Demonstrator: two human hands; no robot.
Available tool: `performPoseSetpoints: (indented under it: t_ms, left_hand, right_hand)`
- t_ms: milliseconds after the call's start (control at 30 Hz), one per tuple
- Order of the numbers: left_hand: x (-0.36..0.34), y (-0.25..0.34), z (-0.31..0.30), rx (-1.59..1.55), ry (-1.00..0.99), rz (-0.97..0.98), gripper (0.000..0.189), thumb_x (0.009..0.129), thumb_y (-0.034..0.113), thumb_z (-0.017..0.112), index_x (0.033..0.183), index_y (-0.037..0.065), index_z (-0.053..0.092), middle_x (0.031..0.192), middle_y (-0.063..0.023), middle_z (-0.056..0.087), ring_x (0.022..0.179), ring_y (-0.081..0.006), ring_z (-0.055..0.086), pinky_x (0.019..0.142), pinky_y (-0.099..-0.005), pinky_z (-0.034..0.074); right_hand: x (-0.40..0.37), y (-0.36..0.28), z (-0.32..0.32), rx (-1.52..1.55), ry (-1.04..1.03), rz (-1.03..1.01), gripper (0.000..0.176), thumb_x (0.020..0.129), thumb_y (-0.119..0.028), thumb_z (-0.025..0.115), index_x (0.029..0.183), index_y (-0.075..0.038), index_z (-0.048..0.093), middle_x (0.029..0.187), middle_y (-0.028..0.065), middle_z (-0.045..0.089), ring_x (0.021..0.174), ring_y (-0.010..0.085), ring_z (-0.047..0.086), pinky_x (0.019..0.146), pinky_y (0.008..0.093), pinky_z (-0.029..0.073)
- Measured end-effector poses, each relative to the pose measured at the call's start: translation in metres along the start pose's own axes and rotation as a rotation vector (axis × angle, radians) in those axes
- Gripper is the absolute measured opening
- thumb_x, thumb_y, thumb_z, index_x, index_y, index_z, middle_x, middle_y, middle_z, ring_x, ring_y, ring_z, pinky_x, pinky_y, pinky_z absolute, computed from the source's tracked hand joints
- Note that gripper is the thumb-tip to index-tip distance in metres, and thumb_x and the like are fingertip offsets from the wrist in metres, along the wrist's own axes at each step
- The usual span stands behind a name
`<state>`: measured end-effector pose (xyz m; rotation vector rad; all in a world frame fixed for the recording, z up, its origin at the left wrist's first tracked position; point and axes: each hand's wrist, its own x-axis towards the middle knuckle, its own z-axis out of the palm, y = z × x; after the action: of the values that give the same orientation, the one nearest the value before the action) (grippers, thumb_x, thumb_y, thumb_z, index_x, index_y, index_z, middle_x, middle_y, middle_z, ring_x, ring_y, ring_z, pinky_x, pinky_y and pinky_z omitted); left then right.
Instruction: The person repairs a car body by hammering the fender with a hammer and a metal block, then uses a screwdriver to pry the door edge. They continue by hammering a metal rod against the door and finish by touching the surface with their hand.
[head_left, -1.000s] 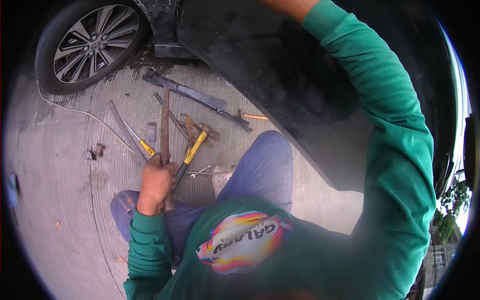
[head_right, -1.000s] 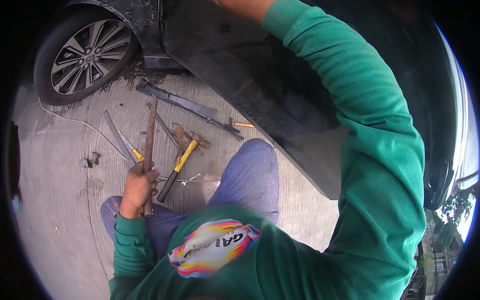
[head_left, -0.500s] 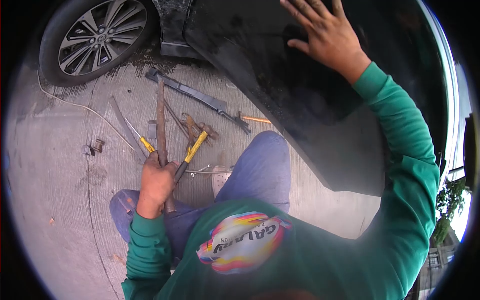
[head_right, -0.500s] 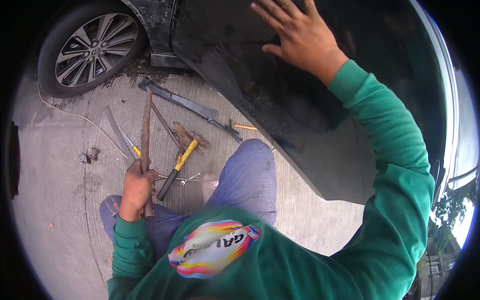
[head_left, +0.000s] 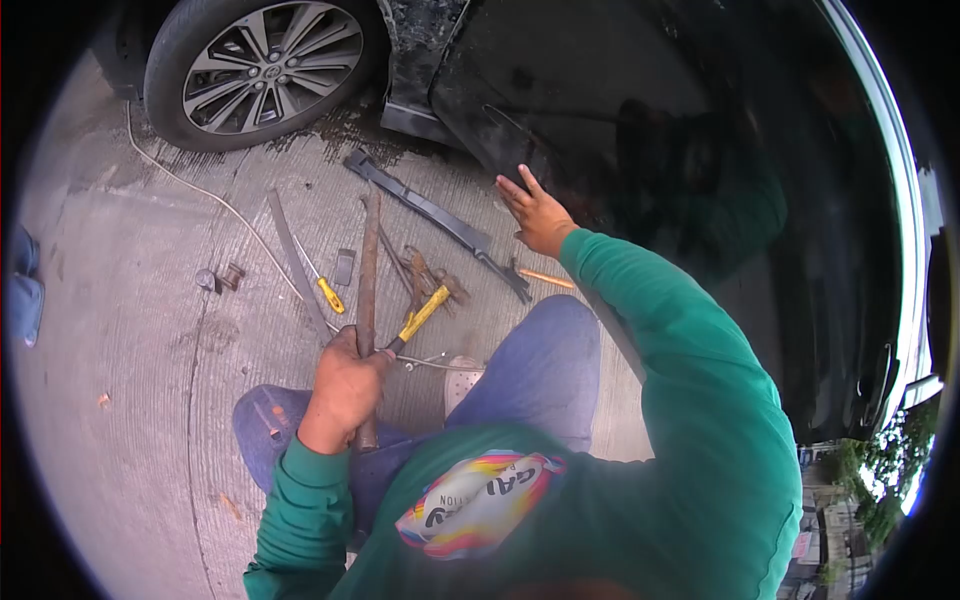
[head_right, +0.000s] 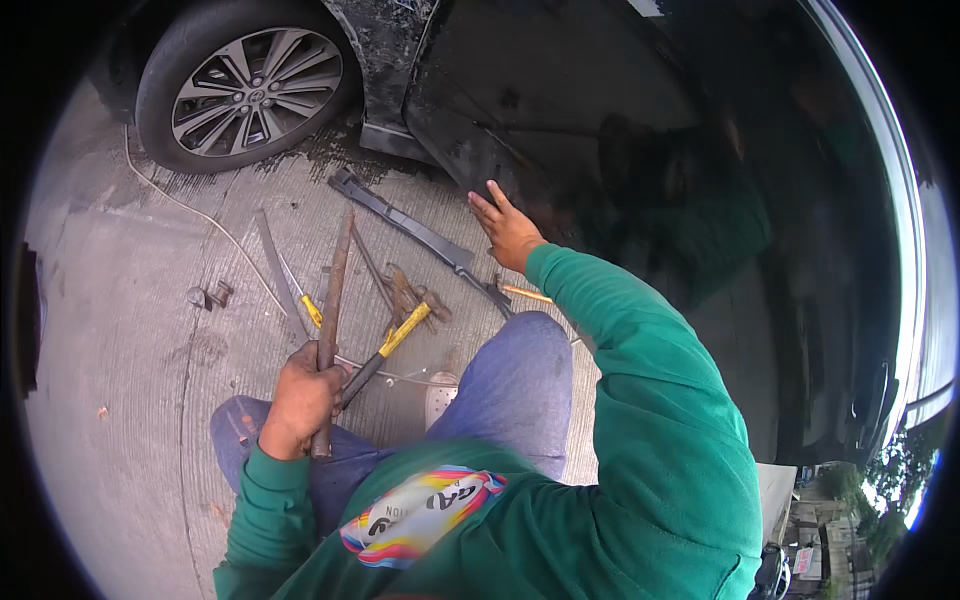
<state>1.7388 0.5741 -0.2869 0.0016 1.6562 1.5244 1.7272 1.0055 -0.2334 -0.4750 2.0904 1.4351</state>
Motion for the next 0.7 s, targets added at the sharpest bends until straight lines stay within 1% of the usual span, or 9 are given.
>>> performPoseSetpoints:
  t_ms: [67, 133, 267, 300, 367, 433, 500, 533, 700]
  left_hand:
    - [-0.001, 0.000, -0.003, 0.019, 0.005, 0.003, 0.022, 0.092, 0.010, 0.073, 0.102, -0.006, 0.062, 0.079, -0.0111, 0.064, 0.067, -0.0208, 0.062, 0.060, -0.0394, 0.050]
    - [0.005, 0.009, 0.001, 0.015, 0.012, 0.014, 0.022, 0.096, 0.005, 0.070, 0.114, -0.001, 0.059, 0.076, -0.0014, 0.054, 0.056, -0.0107, 0.050, 0.049, -0.0308, 0.043]
    - [0.014, 0.021, 0.006, -0.062, 0.001, -0.063, 0.022, 0.096, 0.005, 0.069, 0.115, 0.000, 0.059, 0.076, -0.0010, 0.054, 0.056, -0.0098, 0.050, 0.049, -0.0304, 0.042]
    - [0.017, 0.017, 0.008, -0.059, 0.004, -0.044, 0.022, 0.096, 0.004, 0.069, 0.115, 0.000, 0.059, 0.076, -0.0006, 0.054, 0.056, -0.0094, 0.050, 0.049, -0.0302, 0.042]
    - [0.016, 0.015, 0.009, -0.059, 0.023, -0.021, 0.022, 0.096, 0.004, 0.069, 0.114, 0.000, 0.059, 0.076, -0.0003, 0.054, 0.056, -0.0091, 0.049, 0.049, -0.0300, 0.042]
    - [0.011, 0.025, 0.009, -0.047, -0.030, -0.095, 0.020, 0.096, 0.004, 0.069, 0.113, 0.001, 0.059, 0.076, 0.0001, 0.054, 0.056, -0.0090, 0.049, 0.049, -0.0299, 0.043]
    - [0.008, 0.025, 0.005, -0.052, -0.036, -0.105, 0.020, 0.096, 0.004, 0.069, 0.112, 0.001, 0.058, 0.076, 0.0001, 0.054, 0.056, -0.0090, 0.050, 0.049, -0.0299, 0.043]
    - [0.006, 0.024, 0.006, -0.070, -0.055, -0.131, 0.019, 0.096, 0.004, 0.069, 0.112, 0.001, 0.058, 0.076, 0.0000, 0.054, 0.057, -0.0091, 0.050, 0.049, -0.0299, 0.043]
    - [0.015, 0.015, 0.008, -0.034, -0.022, -0.131, 0.019, 0.096, 0.005, 0.069, 0.112, 0.001, 0.059, 0.076, -0.0002, 0.055, 0.057, -0.0096, 0.051, 0.049, -0.0298, 0.044]
  right_hand:
    - [0.001, 0.019, 0.015, 0.046, 0.224, 0.058, 0.082, 0.107, -0.057, 0.051, 0.171, -0.008, 0.035, 0.181, 0.0104, 0.026, 0.170, 0.0313, 0.008, 0.137, 0.0599, 0.002]
    - [-0.016, 0.089, -0.049, 0.001, 0.219, 0.238, 0.082, 0.107, -0.056, 0.053, 0.171, -0.009, 0.035, 0.182, 0.0094, 0.023, 0.170, 0.0293, 0.009, 0.137, 0.0601, 0.003]
    - [-0.015, 0.180, -0.109, -0.087, 0.440, 0.501, 0.083, 0.105, -0.055, 0.056, 0.168, -0.004, 0.038, 0.179, 0.0147, 0.029, 0.168, 0.0333, 0.017, 0.133, 0.0662, 0.007]
    - [-0.013, 0.179, -0.115, -0.059, 0.494, 0.518, 0.087, 0.102, -0.055, 0.061, 0.166, 0.000, 0.041, 0.176, 0.0187, 0.033, 0.167, 0.0363, 0.022, 0.132, 0.0693, 0.008]
    - [0.014, 0.144, -0.095, -0.132, 0.346, 0.576, 0.084, 0.107, -0.057, 0.051, 0.171, -0.007, 0.033, 0.181, 0.0123, 0.024, 0.170, 0.0309, 0.012, 0.135, 0.0618, 0.009]
    - [0.033, 0.073, -0.043, -0.101, 0.229, 0.321, 0.083, 0.109, -0.056, 0.048, 0.172, -0.005, 0.031, 0.182, 0.0132, 0.021, 0.170, 0.0345, 0.009, 0.135, 0.0633, 0.007]
    - [0.030, -0.001, 0.003, -0.042, 0.176, 0.163, 0.074, 0.107, -0.040, 0.048, 0.170, -0.003, 0.036, 0.182, 0.0131, 0.021, 0.170, 0.0343, 0.009, 0.136, 0.0623, 0.006]
    - [0.020, -0.019, 0.003, -0.052, -0.015, 0.006, 0.071, 0.106, -0.036, 0.048, 0.168, -0.003, 0.040, 0.182, 0.0127, 0.022, 0.170, 0.0329, 0.010, 0.136, 0.0609, 0.006]
    - [-0.010, 0.016, 0.018, 0.160, 0.235, 0.067, 0.070, 0.107, -0.034, 0.046, 0.169, -0.004, 0.037, 0.182, 0.0096, 0.024, 0.170, 0.0277, 0.011, 0.138, 0.0579, 0.001]
